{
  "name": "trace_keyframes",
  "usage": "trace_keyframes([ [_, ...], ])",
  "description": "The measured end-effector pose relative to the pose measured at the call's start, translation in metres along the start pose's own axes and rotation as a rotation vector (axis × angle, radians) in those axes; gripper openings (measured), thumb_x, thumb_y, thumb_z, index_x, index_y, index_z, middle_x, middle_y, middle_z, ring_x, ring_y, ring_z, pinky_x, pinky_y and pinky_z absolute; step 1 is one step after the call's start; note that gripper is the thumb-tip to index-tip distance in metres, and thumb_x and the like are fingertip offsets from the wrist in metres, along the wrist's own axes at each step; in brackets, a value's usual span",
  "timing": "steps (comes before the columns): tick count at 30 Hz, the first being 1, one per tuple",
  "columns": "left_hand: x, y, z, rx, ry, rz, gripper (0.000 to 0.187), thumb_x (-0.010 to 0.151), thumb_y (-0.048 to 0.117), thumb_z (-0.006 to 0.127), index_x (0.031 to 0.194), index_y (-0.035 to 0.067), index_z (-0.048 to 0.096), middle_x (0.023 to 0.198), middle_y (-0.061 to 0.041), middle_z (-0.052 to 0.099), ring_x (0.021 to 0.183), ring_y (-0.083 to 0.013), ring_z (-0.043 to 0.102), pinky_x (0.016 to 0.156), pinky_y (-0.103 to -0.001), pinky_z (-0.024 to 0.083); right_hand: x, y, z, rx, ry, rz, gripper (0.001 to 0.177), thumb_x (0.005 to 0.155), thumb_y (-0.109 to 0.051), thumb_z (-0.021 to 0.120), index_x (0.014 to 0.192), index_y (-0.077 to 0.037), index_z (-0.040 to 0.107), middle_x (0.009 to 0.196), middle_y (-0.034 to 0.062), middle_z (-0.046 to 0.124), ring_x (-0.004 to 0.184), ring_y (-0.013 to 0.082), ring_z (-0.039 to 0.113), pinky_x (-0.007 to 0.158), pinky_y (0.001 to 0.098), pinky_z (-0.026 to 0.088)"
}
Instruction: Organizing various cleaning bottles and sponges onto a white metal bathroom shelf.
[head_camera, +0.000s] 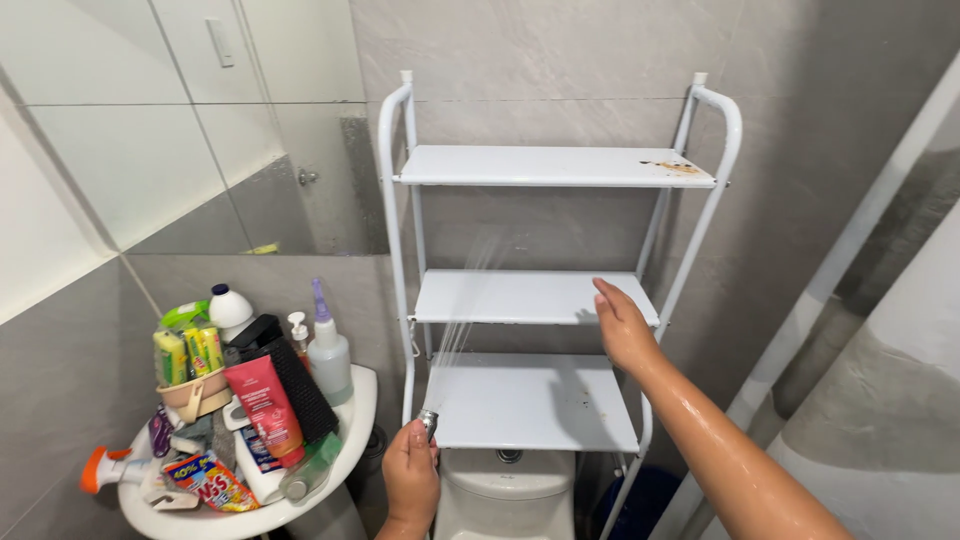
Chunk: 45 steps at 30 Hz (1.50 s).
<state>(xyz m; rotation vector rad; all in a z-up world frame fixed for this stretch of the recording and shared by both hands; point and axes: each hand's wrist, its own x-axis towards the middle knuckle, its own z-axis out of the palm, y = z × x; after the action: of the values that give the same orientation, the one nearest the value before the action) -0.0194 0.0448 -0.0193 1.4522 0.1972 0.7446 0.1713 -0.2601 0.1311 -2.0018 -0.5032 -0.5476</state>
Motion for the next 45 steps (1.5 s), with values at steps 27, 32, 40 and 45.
trace_keyframes([
  [27, -0.036, -0.056, -0.032, -0.299, -0.364, 0.179, 0.065, 0.099, 0.055, 0.054, 0.076, -0.005, 0.061, 0.061, -0.004, 0.053, 0.052, -0.0083, 0.047, 0.048, -0.026, 0.035, 0.089, -0.094, -0.050, -0.189, -0.001, -0.326, 0.047, 0.109, -0.031, 0.041, 0.147, -0.005, 0.053, 0.157, 0.0182, 0.048, 0.149, 0.0321, 0.039, 0.123, 0.0408, 0.028],
  [32, -0.048, -0.057, -0.039, -0.346, -0.279, 0.177, 0.070, 0.094, 0.062, 0.054, 0.078, -0.006, 0.064, 0.059, -0.005, 0.054, 0.051, -0.0083, 0.046, 0.046, -0.026, 0.035, 0.106, -0.126, -0.058, -0.066, -0.107, -0.176, 0.050, 0.109, -0.035, 0.039, 0.148, -0.006, 0.050, 0.156, 0.0137, 0.051, 0.148, 0.0276, 0.043, 0.121, 0.0370, 0.030],
  [40, -0.065, -0.042, -0.061, -0.385, -0.163, 0.218, 0.072, 0.094, 0.064, 0.052, 0.073, -0.005, 0.062, 0.057, -0.005, 0.053, 0.049, -0.0088, 0.045, 0.046, -0.027, 0.034, 0.113, -0.172, -0.020, -0.099, -0.128, -0.221, 0.051, 0.108, -0.034, 0.039, 0.149, -0.006, 0.049, 0.160, 0.0133, 0.044, 0.150, 0.0281, 0.036, 0.122, 0.0369, 0.026],
  [45, -0.066, -0.015, -0.076, -0.311, -0.019, 0.231, 0.066, 0.101, 0.055, 0.046, 0.069, -0.001, 0.057, 0.056, -0.003, 0.051, 0.050, -0.0089, 0.044, 0.048, -0.026, 0.032, 0.111, -0.200, 0.016, -0.143, -0.198, -0.073, 0.051, 0.106, -0.036, 0.040, 0.149, -0.009, 0.050, 0.153, 0.0137, 0.051, 0.144, 0.0286, 0.044, 0.118, 0.0365, 0.032],
])
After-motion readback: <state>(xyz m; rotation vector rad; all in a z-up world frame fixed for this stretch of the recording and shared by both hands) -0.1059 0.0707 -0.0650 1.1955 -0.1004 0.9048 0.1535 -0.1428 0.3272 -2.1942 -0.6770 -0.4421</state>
